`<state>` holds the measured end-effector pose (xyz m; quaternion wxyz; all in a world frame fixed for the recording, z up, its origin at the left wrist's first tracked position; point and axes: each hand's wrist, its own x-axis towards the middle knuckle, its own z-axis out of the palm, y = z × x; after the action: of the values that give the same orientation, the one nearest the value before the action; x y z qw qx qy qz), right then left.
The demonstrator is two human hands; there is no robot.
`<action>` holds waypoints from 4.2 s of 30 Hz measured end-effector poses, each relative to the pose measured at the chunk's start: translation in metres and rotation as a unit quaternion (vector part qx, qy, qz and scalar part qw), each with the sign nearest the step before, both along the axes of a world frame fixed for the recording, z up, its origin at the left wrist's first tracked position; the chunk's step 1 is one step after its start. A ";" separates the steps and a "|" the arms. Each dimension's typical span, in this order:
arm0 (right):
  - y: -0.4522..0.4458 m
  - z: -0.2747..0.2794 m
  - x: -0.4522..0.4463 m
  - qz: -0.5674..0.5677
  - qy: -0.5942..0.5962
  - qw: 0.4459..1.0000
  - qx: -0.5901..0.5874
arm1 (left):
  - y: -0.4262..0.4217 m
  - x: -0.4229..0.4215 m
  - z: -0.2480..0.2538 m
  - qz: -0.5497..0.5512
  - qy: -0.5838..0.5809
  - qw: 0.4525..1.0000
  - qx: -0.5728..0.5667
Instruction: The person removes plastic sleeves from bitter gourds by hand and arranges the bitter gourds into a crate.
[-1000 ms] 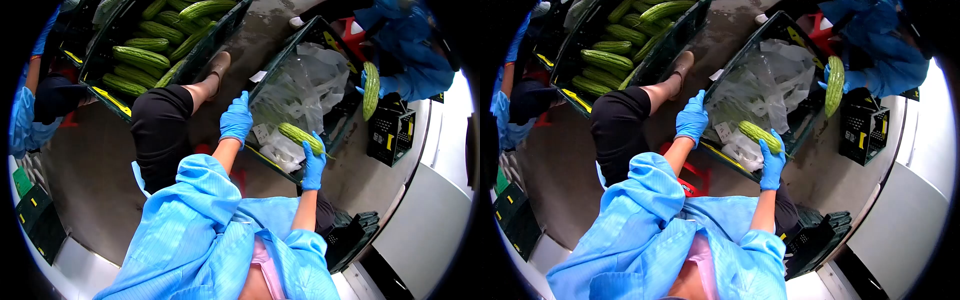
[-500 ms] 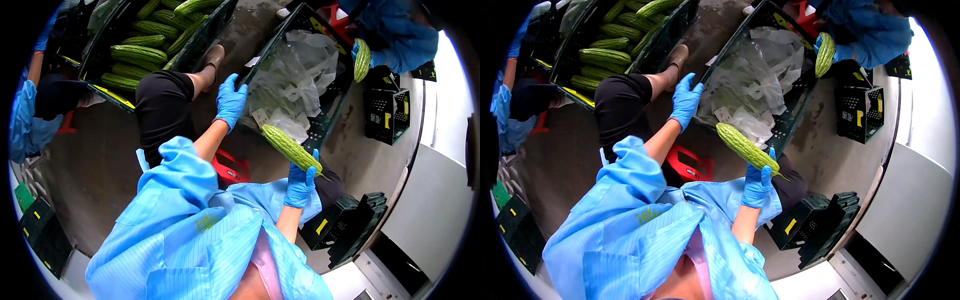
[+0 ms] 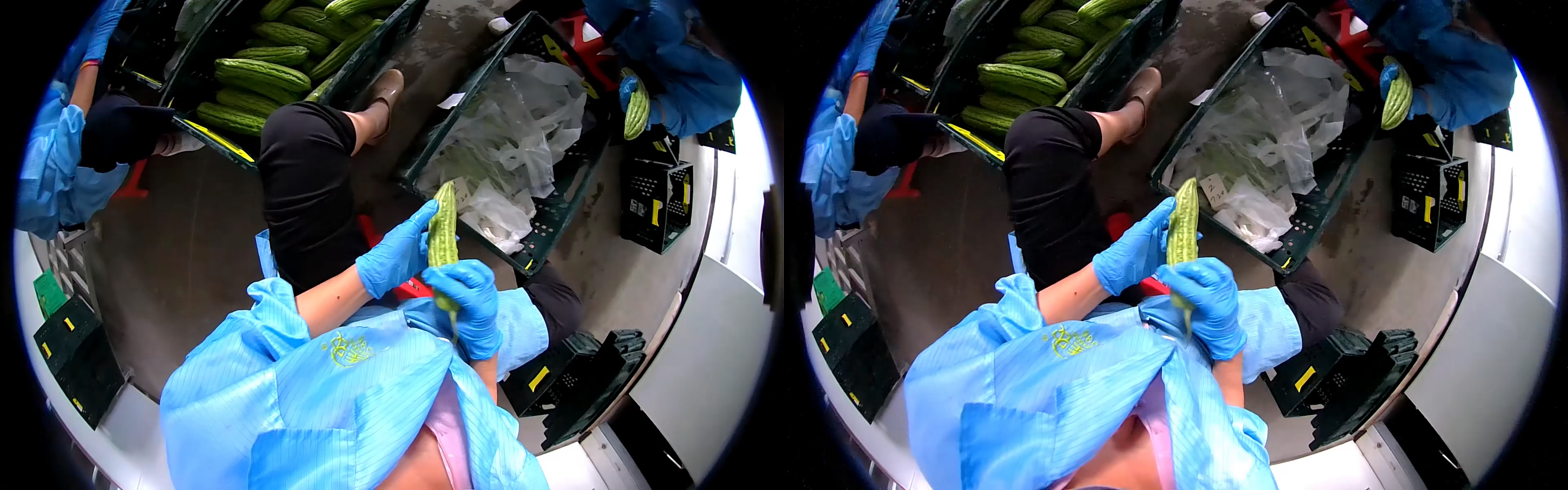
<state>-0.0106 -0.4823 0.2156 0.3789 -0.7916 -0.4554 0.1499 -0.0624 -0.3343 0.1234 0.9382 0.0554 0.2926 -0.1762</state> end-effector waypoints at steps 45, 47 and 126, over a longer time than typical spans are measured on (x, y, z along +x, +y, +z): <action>-0.018 -0.043 -0.036 -0.368 0.542 0.755 0.041 | 0.020 0.038 -0.004 0.199 -0.092 0.951 0.217; -0.018 -0.043 -0.037 -0.378 0.530 0.758 0.031 | 0.022 0.037 -0.005 0.205 -0.093 0.952 0.207; -0.044 -0.119 -0.028 -0.317 0.507 0.788 -0.148 | 0.008 0.037 0.001 0.054 -0.046 0.855 0.513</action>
<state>-0.0385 -0.5261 0.0965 0.4594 -0.7484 0.1061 0.4665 -0.0252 -0.3264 0.1243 0.7969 0.5212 0.3010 0.0531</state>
